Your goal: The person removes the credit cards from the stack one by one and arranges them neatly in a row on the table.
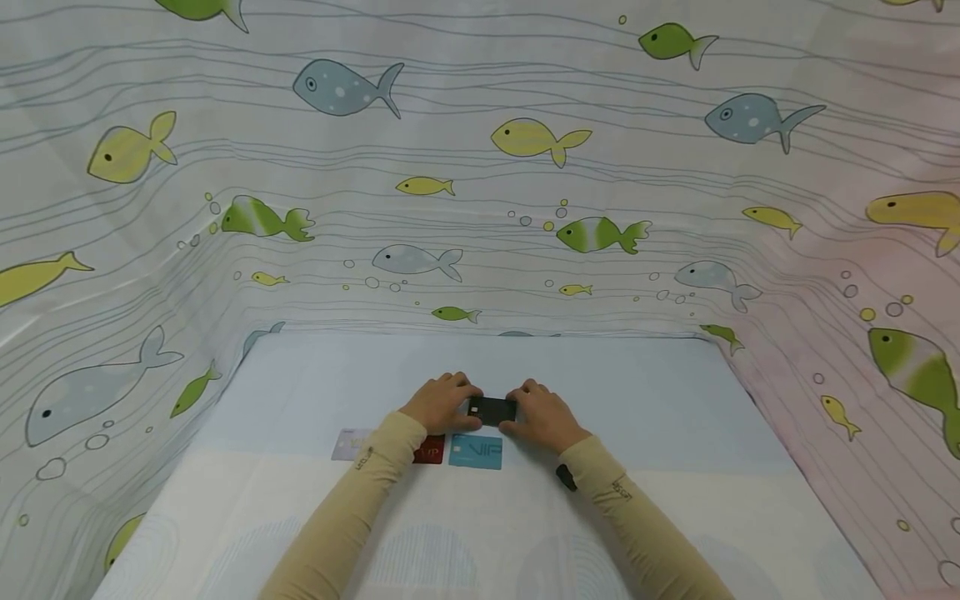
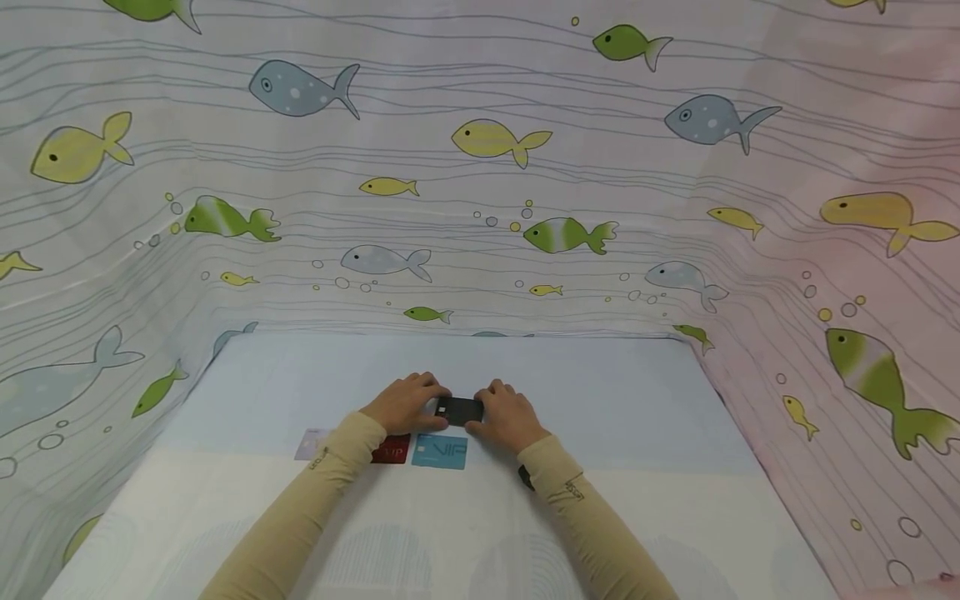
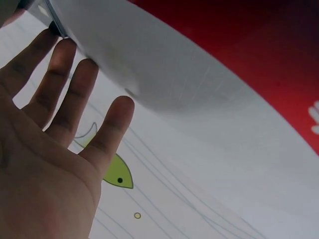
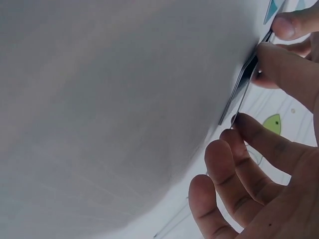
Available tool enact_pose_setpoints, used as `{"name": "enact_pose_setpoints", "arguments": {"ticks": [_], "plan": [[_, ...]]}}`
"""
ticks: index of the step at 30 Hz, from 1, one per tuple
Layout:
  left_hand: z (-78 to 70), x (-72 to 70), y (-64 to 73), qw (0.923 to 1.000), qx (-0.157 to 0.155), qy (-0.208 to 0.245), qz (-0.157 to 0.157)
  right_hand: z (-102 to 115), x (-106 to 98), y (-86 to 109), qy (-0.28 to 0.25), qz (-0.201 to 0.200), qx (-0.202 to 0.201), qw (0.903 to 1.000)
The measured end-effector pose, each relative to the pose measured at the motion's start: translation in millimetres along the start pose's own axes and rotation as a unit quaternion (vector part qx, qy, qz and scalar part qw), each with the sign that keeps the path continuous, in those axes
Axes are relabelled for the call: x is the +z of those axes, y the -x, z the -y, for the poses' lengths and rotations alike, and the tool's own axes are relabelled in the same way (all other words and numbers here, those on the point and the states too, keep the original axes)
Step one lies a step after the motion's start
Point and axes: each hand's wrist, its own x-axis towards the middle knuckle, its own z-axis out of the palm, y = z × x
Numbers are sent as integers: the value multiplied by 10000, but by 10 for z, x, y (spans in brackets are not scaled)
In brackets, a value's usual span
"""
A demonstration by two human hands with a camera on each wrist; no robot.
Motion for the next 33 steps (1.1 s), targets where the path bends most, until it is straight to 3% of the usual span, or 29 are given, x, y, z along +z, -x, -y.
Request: {"name": "enact_pose_setpoints", "arguments": {"ticks": [17,26,33], "plan": [[31,47,21,9993,250,-210,-172,57,-65,23,-135,151,93,9998],[16,54,74,9975,464,-297,-441,50,-36,27,-208,64,14,9998],[-14,44,101,9974,396,-421,-431,51,-24,37,-217,-23,-76,9997]]}}
